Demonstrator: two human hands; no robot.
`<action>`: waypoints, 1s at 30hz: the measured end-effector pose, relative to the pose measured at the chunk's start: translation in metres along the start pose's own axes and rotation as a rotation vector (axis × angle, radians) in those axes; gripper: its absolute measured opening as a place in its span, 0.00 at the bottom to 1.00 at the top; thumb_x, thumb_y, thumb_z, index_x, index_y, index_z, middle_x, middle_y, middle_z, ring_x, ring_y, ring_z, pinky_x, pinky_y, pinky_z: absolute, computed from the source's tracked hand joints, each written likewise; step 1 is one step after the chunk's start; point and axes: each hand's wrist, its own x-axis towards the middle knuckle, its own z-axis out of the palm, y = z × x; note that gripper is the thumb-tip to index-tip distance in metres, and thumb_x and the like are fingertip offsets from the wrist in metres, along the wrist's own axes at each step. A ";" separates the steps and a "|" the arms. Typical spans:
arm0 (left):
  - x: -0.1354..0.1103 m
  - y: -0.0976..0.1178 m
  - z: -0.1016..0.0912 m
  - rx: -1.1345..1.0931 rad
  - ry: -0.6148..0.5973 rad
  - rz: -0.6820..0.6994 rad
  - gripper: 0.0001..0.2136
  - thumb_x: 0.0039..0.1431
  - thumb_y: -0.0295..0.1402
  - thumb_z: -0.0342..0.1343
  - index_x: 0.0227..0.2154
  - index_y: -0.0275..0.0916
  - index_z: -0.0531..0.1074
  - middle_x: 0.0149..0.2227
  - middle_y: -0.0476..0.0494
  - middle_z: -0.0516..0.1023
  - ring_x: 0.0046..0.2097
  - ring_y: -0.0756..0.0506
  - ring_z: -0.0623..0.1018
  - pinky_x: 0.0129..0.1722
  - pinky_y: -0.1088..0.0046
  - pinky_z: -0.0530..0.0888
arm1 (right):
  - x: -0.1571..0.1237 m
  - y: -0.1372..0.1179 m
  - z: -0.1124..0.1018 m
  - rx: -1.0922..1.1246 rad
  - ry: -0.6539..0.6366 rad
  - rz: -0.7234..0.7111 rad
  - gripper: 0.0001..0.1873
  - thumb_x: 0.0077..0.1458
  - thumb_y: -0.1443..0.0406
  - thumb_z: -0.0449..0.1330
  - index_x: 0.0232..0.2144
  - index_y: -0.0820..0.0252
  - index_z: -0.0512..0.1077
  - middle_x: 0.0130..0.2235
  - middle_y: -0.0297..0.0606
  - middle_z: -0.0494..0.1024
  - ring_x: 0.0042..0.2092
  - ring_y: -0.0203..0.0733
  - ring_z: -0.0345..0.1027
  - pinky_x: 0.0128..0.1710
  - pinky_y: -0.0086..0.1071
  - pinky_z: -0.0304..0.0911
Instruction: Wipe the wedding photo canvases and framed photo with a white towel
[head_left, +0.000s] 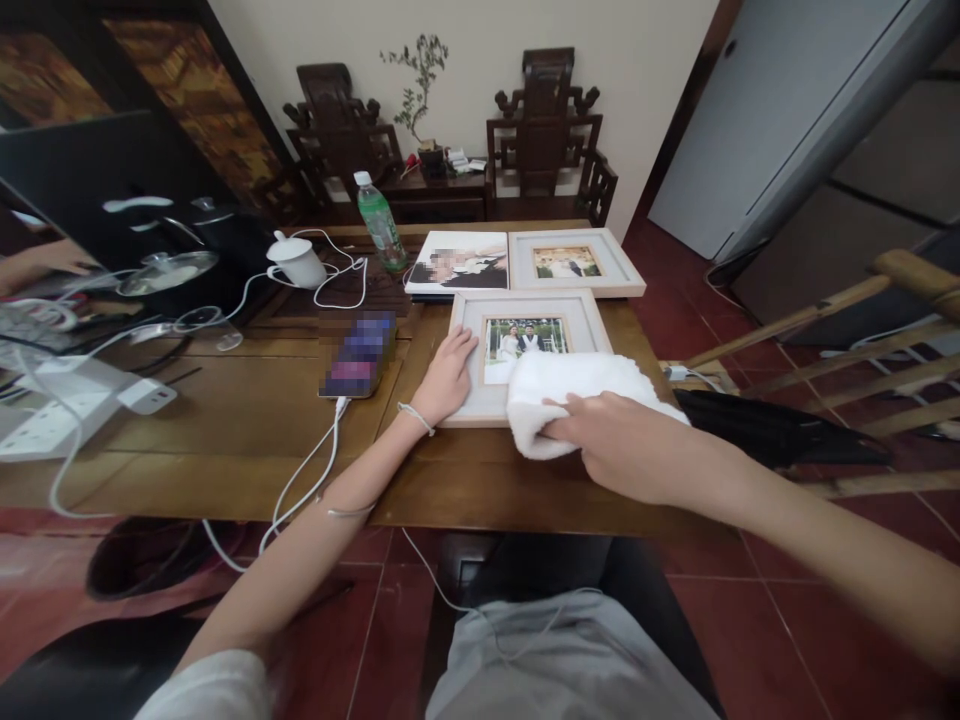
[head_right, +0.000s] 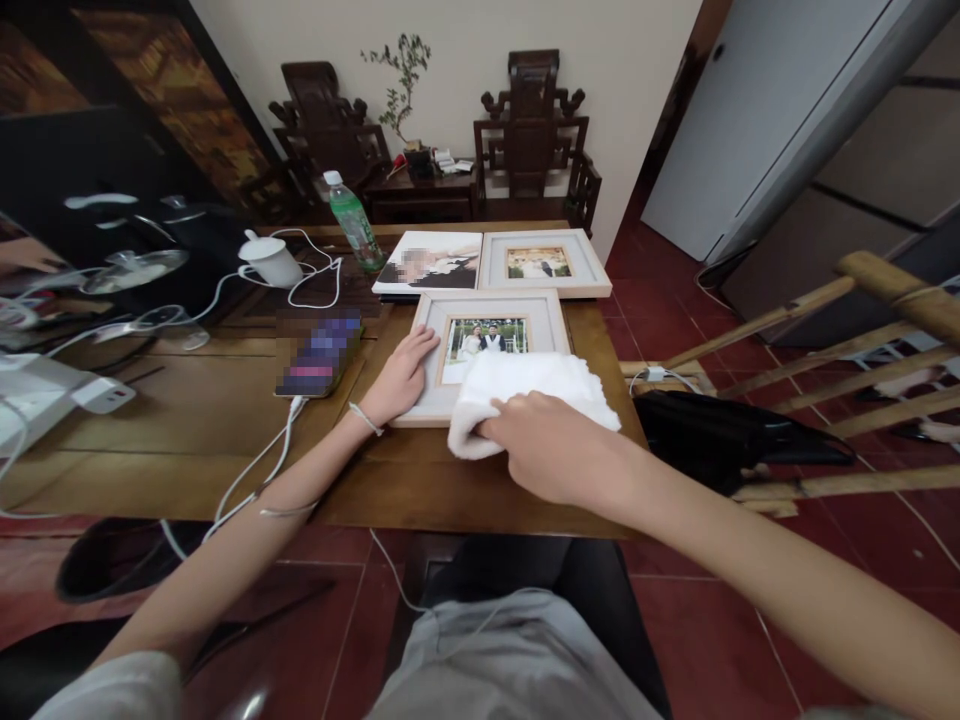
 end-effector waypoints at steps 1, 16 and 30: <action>0.000 0.000 0.000 0.003 0.000 0.000 0.28 0.52 0.19 0.44 0.57 0.35 0.66 0.62 0.38 0.66 0.67 0.38 0.57 0.66 0.48 0.56 | 0.003 -0.002 0.002 0.004 0.017 0.005 0.27 0.46 0.79 0.49 0.45 0.58 0.75 0.43 0.46 0.78 0.40 0.47 0.72 0.37 0.36 0.62; -0.001 -0.004 0.000 0.008 0.007 -0.019 0.26 0.53 0.20 0.43 0.56 0.37 0.67 0.61 0.41 0.66 0.67 0.39 0.59 0.66 0.51 0.57 | 0.117 0.102 0.039 -0.156 0.232 0.262 0.33 0.50 0.81 0.46 0.56 0.61 0.69 0.67 0.43 0.55 0.66 0.72 0.42 0.59 0.65 0.45; 0.002 0.008 0.000 0.048 0.003 -0.037 0.22 0.59 0.25 0.43 0.57 0.31 0.65 0.62 0.34 0.65 0.67 0.37 0.58 0.67 0.52 0.56 | 0.015 0.002 0.023 0.021 0.023 -0.003 0.32 0.46 0.80 0.48 0.52 0.61 0.72 0.66 0.41 0.58 0.65 0.64 0.50 0.58 0.59 0.55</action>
